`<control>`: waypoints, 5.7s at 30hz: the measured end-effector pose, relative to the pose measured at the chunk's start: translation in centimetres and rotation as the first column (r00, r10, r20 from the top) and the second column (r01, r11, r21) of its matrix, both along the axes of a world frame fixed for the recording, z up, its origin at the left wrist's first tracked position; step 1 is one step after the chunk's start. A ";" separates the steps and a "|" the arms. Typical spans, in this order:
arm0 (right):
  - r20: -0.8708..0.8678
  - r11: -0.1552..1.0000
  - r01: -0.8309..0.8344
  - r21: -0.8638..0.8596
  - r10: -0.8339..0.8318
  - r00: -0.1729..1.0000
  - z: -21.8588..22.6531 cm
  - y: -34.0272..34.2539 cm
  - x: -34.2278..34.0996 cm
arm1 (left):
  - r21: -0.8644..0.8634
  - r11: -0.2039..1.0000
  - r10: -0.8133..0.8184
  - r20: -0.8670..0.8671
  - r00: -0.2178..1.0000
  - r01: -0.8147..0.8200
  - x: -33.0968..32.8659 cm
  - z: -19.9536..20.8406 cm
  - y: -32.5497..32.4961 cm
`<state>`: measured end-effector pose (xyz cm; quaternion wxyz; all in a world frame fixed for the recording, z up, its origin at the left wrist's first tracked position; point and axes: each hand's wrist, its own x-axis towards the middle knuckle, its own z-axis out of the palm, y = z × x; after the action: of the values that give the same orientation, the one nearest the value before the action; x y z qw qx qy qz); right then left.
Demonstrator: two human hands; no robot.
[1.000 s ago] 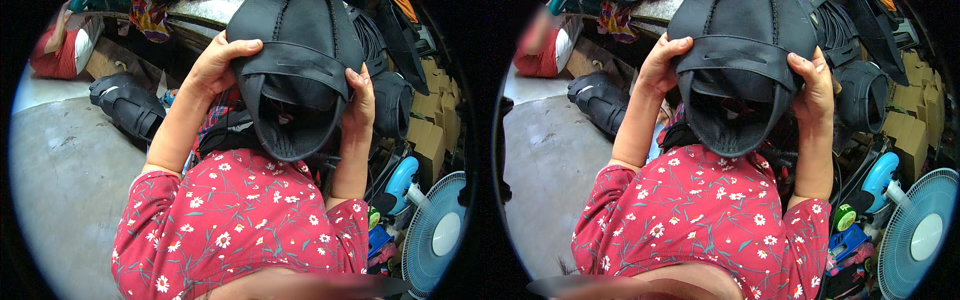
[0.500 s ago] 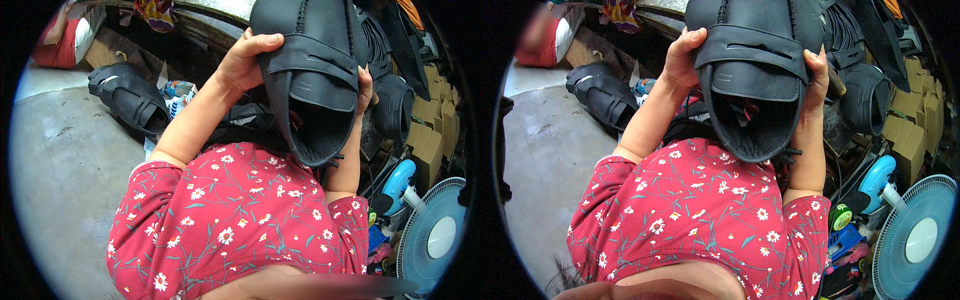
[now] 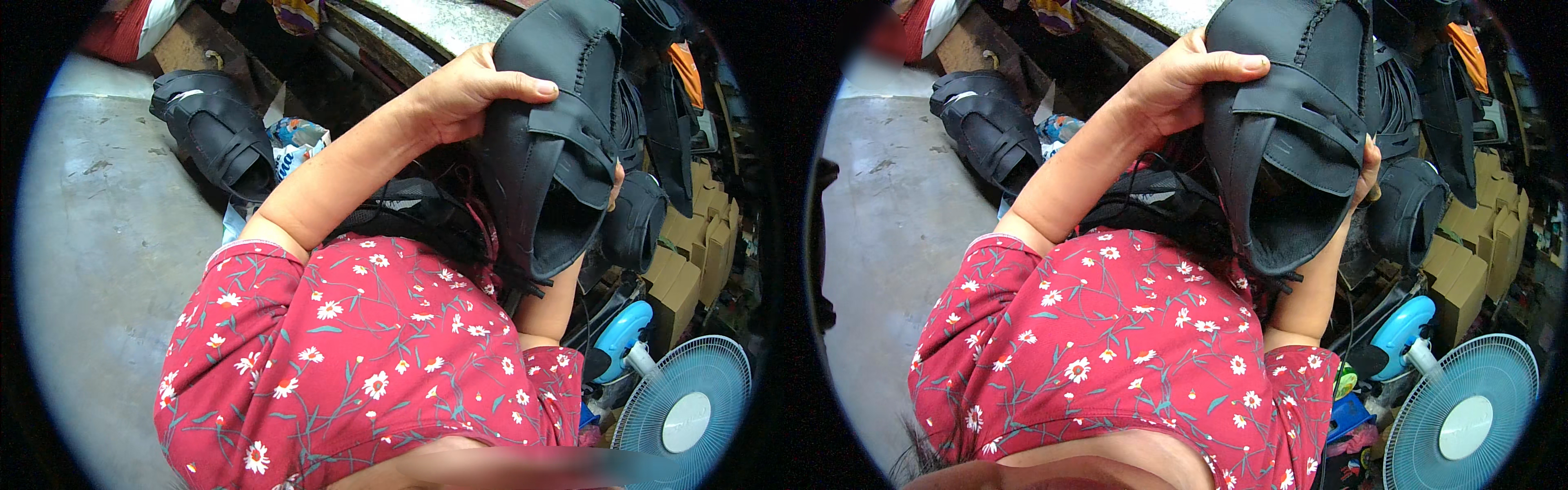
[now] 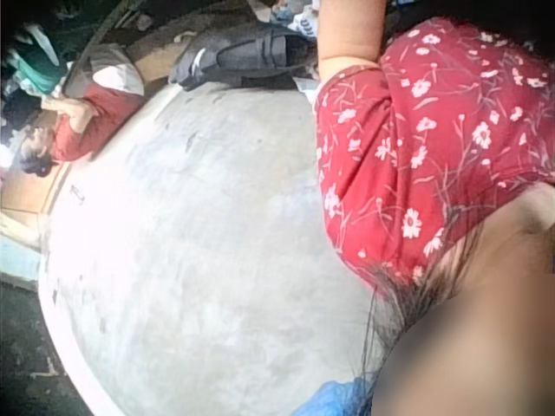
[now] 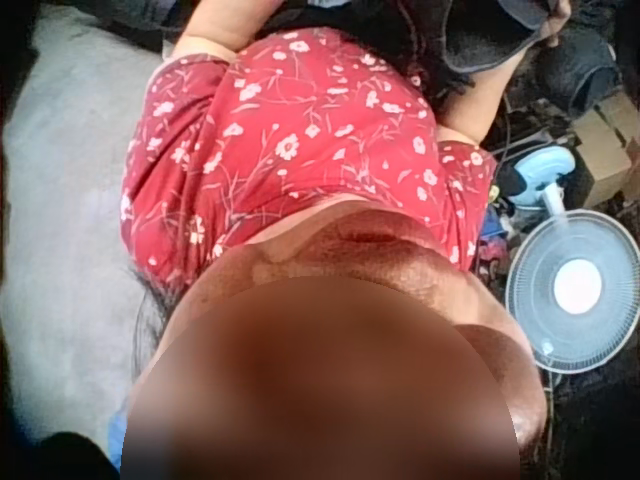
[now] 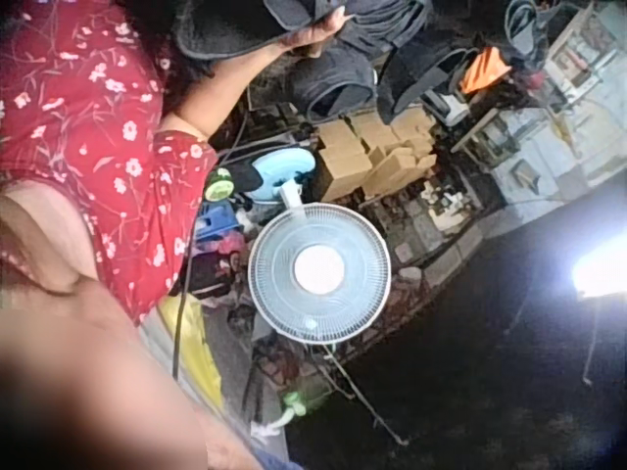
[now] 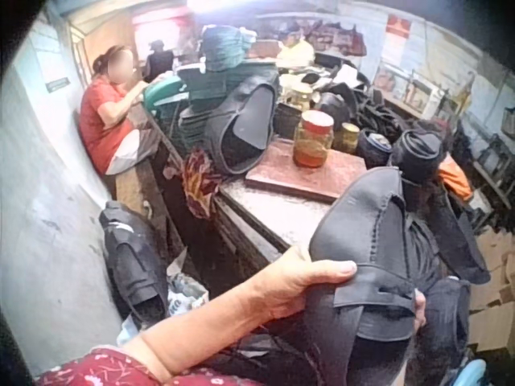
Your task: The person assembles a black sandal by attaching a strap to the sole, pressing it into place, and inspecting the fit. They repeat the process on a second sandal, handling each component by hand and checking alignment.
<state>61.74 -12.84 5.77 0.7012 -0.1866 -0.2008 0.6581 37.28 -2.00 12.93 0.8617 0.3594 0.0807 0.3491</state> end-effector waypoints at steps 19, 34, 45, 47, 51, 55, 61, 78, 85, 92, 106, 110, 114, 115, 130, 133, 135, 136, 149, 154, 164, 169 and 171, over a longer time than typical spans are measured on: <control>0.811 0.667 0.462 0.585 -0.474 -0.343 9.0 0.1 -5.8 | 0.130 0.991 0.022 -0.278 0.960 0.015 -1.9 2.6 0.1; 0.566 0.697 -0.086 0.712 -0.642 -0.517 12.9 0.1 -8.2 | 0.463 0.839 0.379 -0.117 0.918 -0.287 1.6 1.8 -1.8; 0.466 0.659 -0.276 0.700 -0.714 -0.523 11.9 0.2 -8.2 | 0.277 0.929 0.312 -0.221 0.924 -0.247 1.6 1.3 -1.9; 0.465 0.679 -0.295 0.672 -0.697 -0.545 12.2 0.0 -8.2 | 0.287 0.919 0.334 -0.211 0.919 -0.268 1.6 1.3 -1.9; 0.501 0.737 -0.274 0.618 -0.638 -0.585 12.6 -0.4 -8.0 | 0.326 0.908 0.341 -0.208 0.917 -0.264 1.2 1.2 -2.0; 0.588 0.768 -0.250 0.589 -0.620 -0.520 12.2 -0.2 -7.5 | 0.324 0.930 0.235 -0.161 0.958 -0.174 0.8 0.6 -1.5; 0.813 0.824 0.022 0.566 -0.553 -0.181 11.5 -1.1 -4.8 | 0.187 0.966 0.191 -0.062 0.980 -0.177 0.4 0.2 -0.3; 0.151 0.975 0.131 -0.179 -0.104 0.983 6.6 -0.7 -4.8 | -0.230 0.967 0.110 -0.010 0.994 -0.109 -3.3 -5.4 2.5; 0.090 0.995 0.041 -0.095 -0.032 0.995 7.0 -0.4 -5.4 | -0.231 0.971 0.069 -0.006 0.998 -0.069 -5.0 -8.3 3.0; 0.114 0.994 0.018 -0.107 -0.006 0.993 7.4 -0.2 -5.9 | -0.246 0.969 0.040 0.072 0.997 -0.021 -4.8 -8.4 3.0; 0.210 0.994 0.066 -0.086 -0.047 0.977 7.3 -0.6 -5.6 | -0.196 0.979 0.007 0.328 0.944 0.061 -4.3 -4.6 1.0; 0.121 0.995 0.013 -0.102 -0.001 0.993 6.7 -1.0 -5.3 | -0.259 0.961 0.005 0.354 0.935 0.093 -3.5 -4.3 0.3; 0.322 0.954 0.225 -0.197 -0.154 0.934 6.6 -1.8 -4.8 | -0.129 0.990 -0.025 0.216 0.976 0.053 -3.4 -3.8 0.7; 0.304 0.957 0.214 -0.197 -0.148 0.941 6.4 -2.1 -4.8 | -0.145 0.988 -0.034 0.163 0.986 0.058 -3.4 -3.6 0.7; 0.256 0.994 0.102 -0.049 -0.086 0.963 5.4 -1.8 -4.9 | -0.183 0.983 0.059 0.157 0.986 -0.030 -2.9 -4.7 0.5; 0.443 0.989 0.146 -0.027 -0.119 0.889 6.2 -1.6 -4.9 | -0.151 0.988 0.061 0.118 0.991 -0.043 -3.3 -4.7 0.8; 0.563 0.990 0.138 0.036 -0.134 0.815 6.6 -1.4 -4.6 | -0.121 0.989 0.093 0.073 0.993 -0.084 -3.6 -4.4 1.0; 0.468 0.992 0.124 0.036 -0.127 0.874 6.7 -1.3 -4.4 | -0.088 0.992 0.095 0.063 0.994 -0.089 -3.8 -4.2 1.2; 0.567 0.969 0.131 -0.208 0.010 0.824 7.8 -1.5 -4.4 | 0.073 0.997 0.042 -0.151 0.988 -0.031 -5.0 -2.9 1.6; 0.533 0.977 0.158 -0.140 -0.060 0.844 7.5 -1.2 -5.2 | -0.094 0.991 0.073 -0.171 0.983 -0.090 -4.8 -4.5 2.5; 0.506 0.978 0.188 -0.091 -0.117 0.855 8.1 -0.6 -6.1 | 0.843 0.533 0.807 -0.481 0.342 -0.071 -4.5 -1.3 1.7; 0.521 0.988 0.152 -0.024 -0.118 0.845 8.5 -0.5 -6.6 | 0.984 -0.175 0.757 0.145 0.637 -0.015 -1.8 3.7 0.2; 0.526 0.990 0.139 -0.037 -0.099 0.845 8.7 -0.5 -6.6 | 0.992 -0.106 0.728 0.030 0.684 0.069 -0.7 4.7 -0.7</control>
<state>55.14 -13.33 14.46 0.6524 -0.3961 -0.3475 0.5446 36.56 -2.67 17.67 0.1526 0.8913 0.1538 0.3983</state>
